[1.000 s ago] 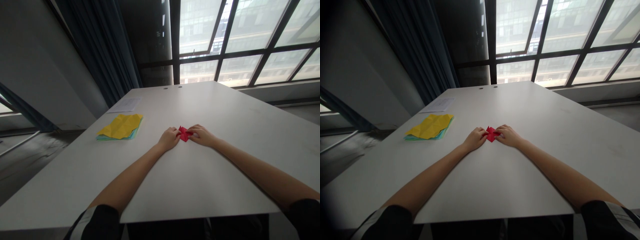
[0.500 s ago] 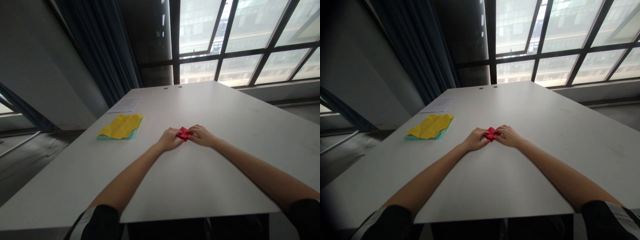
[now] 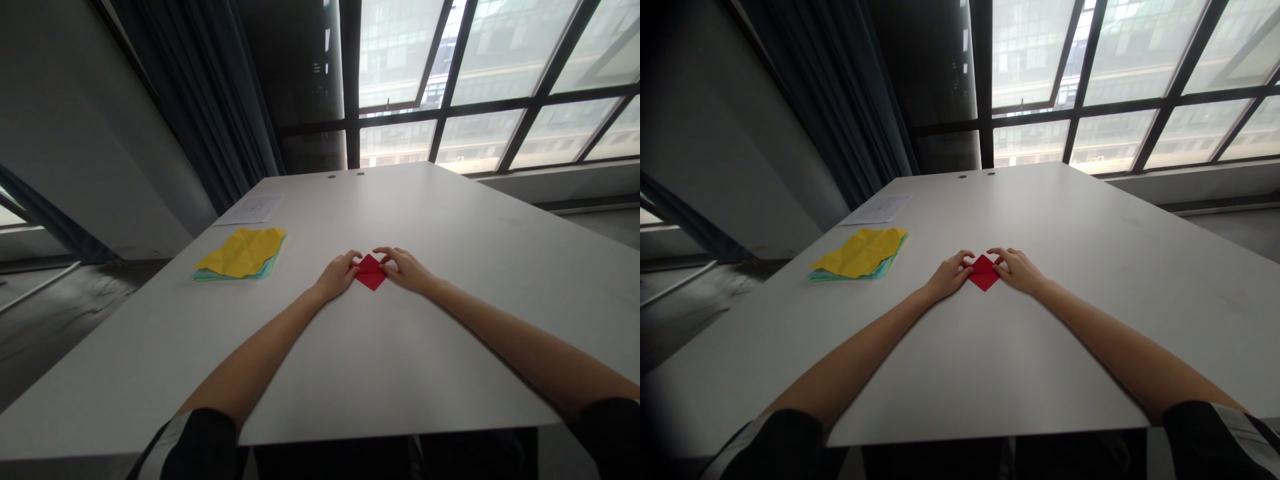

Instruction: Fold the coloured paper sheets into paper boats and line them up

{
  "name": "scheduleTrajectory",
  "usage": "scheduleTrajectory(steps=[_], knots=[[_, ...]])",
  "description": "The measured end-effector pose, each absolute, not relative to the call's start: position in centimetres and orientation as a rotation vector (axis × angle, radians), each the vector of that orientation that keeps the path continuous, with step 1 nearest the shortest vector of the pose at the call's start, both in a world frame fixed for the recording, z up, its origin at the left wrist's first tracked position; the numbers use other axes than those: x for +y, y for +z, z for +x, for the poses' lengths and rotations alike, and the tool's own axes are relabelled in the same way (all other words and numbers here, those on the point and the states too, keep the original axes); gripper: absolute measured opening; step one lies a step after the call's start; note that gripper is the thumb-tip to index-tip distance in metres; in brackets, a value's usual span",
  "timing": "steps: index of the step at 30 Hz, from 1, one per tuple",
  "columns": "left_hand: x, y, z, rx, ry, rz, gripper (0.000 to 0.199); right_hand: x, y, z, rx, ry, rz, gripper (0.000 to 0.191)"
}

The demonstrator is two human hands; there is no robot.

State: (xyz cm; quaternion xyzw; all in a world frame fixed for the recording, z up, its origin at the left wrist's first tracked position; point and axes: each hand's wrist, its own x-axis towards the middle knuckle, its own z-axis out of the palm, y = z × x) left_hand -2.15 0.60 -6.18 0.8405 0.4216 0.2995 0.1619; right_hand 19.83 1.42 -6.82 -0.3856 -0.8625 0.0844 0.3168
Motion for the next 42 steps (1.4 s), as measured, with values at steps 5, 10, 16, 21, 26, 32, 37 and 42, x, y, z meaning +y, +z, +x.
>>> scheduleTrajectory(steps=[5,10,16,21,26,32,37,42], knots=[[0.8,-6.4,-2.0,1.163,0.788,2.590,0.023,1.6,-6.8,19.9,-2.358,0.138,-0.928,0.027],[0.9,-6.7,-1.9,1.205,0.725,2.754,0.024,1.9,-7.2,20.0,-2.360,0.054,-1.004,0.023],[0.6,-6.4,-1.7,1.136,0.655,2.886,0.028,1.9,-7.5,20.0,-2.338,0.059,-1.042,0.022],[0.6,-6.3,-1.6,0.990,0.568,2.930,0.031,1.7,-7.3,20.0,-2.354,0.034,-0.964,0.023],[0.8,-6.6,-1.7,0.987,0.574,2.912,0.032,1.4,-6.9,19.9,-2.422,0.052,-0.880,0.026],[0.6,-6.1,-1.6,0.996,0.551,2.924,0.029,1.4,-6.8,20.0,-2.450,0.070,-0.902,0.027],[0.6,-5.1,-2.0,1.106,0.450,2.969,0.022,1.4,-6.8,19.9,-2.444,0.080,-0.924,0.023],[0.5,-4.9,-2.5,1.267,0.432,2.937,0.019,1.4,-6.9,20.0,-2.431,0.087,-0.910,0.023]])
